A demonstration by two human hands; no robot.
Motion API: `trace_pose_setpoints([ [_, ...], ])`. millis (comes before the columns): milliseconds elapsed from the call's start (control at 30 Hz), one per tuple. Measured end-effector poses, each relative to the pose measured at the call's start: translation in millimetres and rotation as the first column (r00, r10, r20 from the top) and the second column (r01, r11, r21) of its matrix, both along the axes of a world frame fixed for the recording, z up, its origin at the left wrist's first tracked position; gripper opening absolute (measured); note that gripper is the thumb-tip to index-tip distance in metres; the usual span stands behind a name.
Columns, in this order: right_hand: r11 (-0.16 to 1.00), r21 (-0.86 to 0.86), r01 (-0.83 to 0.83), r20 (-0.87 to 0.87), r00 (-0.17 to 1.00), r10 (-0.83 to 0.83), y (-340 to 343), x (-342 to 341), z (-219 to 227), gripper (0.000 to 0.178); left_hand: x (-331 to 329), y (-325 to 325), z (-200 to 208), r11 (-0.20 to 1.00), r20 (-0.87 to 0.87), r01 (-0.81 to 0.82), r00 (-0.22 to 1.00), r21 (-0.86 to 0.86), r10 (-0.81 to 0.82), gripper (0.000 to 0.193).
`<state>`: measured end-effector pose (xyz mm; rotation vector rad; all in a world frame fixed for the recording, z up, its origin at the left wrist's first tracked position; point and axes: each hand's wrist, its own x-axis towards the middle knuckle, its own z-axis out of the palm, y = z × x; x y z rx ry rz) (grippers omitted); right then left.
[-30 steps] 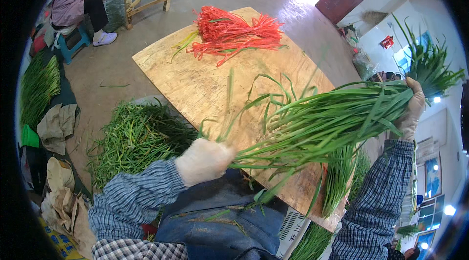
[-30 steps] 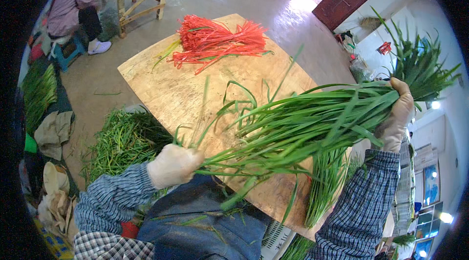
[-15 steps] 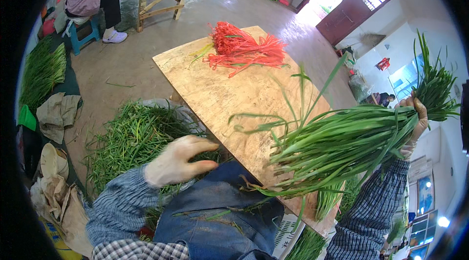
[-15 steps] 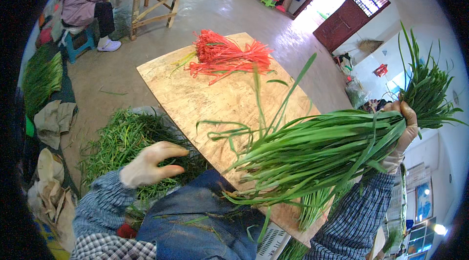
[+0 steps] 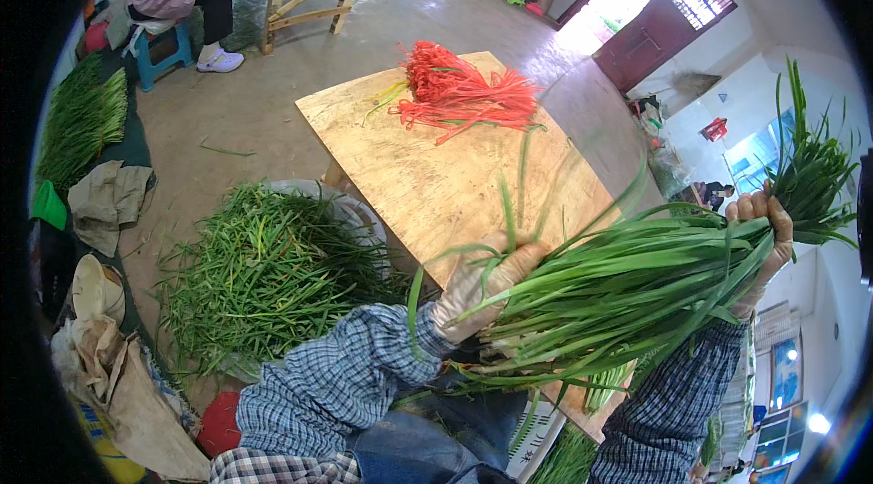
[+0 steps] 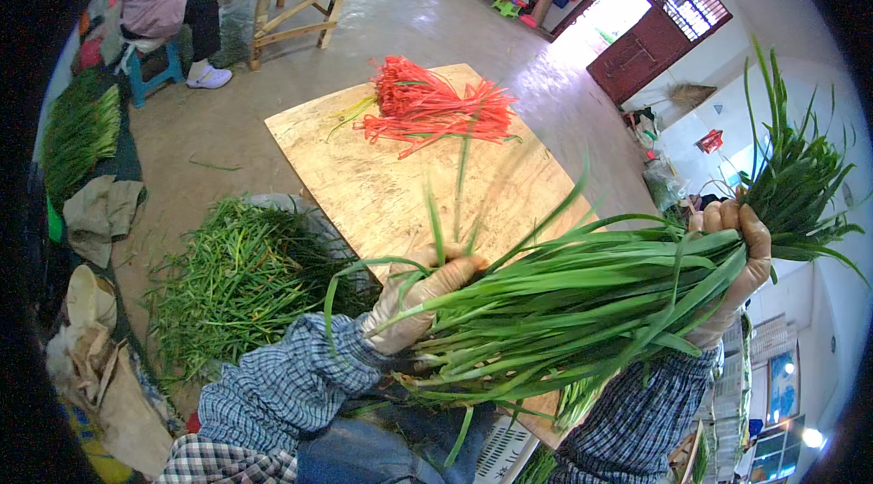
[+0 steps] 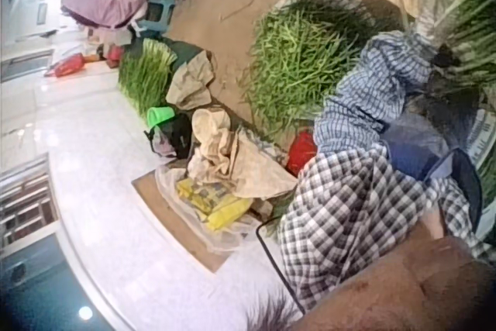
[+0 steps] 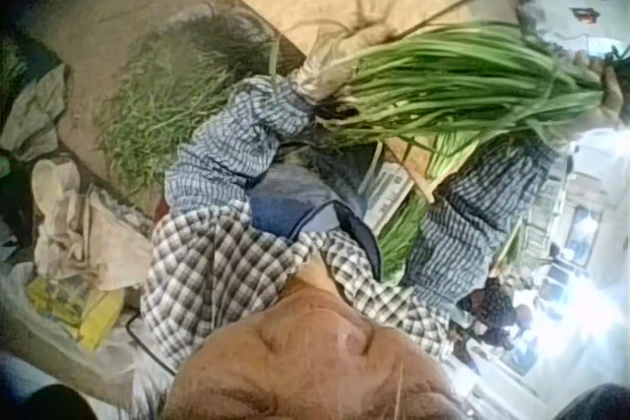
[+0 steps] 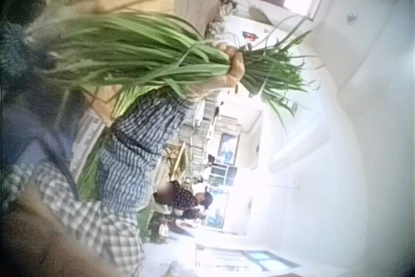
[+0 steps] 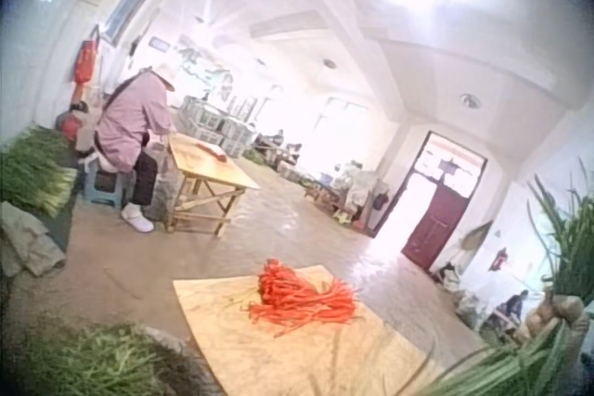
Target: The person gathers bunches of chives by hand, wraps a red plastic tie around the base to secure them, and places the finished bundles into a plastic crate.
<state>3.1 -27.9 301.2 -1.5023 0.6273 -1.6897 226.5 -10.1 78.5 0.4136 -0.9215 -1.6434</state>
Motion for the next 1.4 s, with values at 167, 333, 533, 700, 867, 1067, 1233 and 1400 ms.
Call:
trace_pose_setpoints([
  [167, 0.995, -0.031, -0.098, 0.014, 0.995, 0.098, 3.6, -15.8, 11.1, 0.017, -17.6, 4.0, -27.2, 0.748, 0.335, -0.535, 0.674, -0.392, 0.658, 0.015],
  [333, 0.993, -0.076, -0.091, 0.004, 0.996, 0.091, 8.7, -29.3, 27.5, 0.013, 31.1, 19.0, -63.6, 0.487, 0.434, -0.404, 0.221, -0.774, 0.873, 0.012],
  [533, 0.987, -0.039, -0.158, 0.003, 0.987, 0.158, 13.6, -39.3, 33.3, 0.025, 183.6, 64.4, -130.4, 0.871, 0.789, -0.095, -0.479, -0.481, 0.384, 0.019],
  [700, 0.988, -0.069, -0.136, 0.049, 0.989, 0.140, 22.5, -28.2, 28.4, 0.014, 157.4, 50.0, -61.4, 0.774, 0.761, -0.044, 0.154, -0.632, 0.630, 0.046],
  [867, 0.903, -0.019, -0.429, -0.080, 0.901, 0.426, 15.6, -20.1, 16.6, 0.019, 96.8, 14.7, 17.1, 0.814, 0.283, -0.047, 0.925, -0.579, 0.255, 0.050],
  [1067, 0.826, 0.023, -0.564, 0.061, 0.825, 0.562, -4.9, -0.1, -5.4, 0.023, 47.9, -19.8, 86.1, 0.737, 0.114, 0.187, 0.982, -0.649, -0.149, 0.069],
  [1233, 0.788, 0.097, -0.608, 0.111, 0.793, 0.599, -7.8, -25.3, -30.8, 0.019, 45.4, -22.2, 32.4, 0.764, 0.239, -0.041, 0.938, -0.644, 0.251, 0.047],
  [1400, 0.819, -0.131, -0.559, 0.084, 0.816, 0.571, -5.2, -51.4, -52.7, 0.032, 72.3, 38.6, 5.5, 0.811, 0.260, -0.297, 0.843, -0.504, 0.471, 0.009],
])
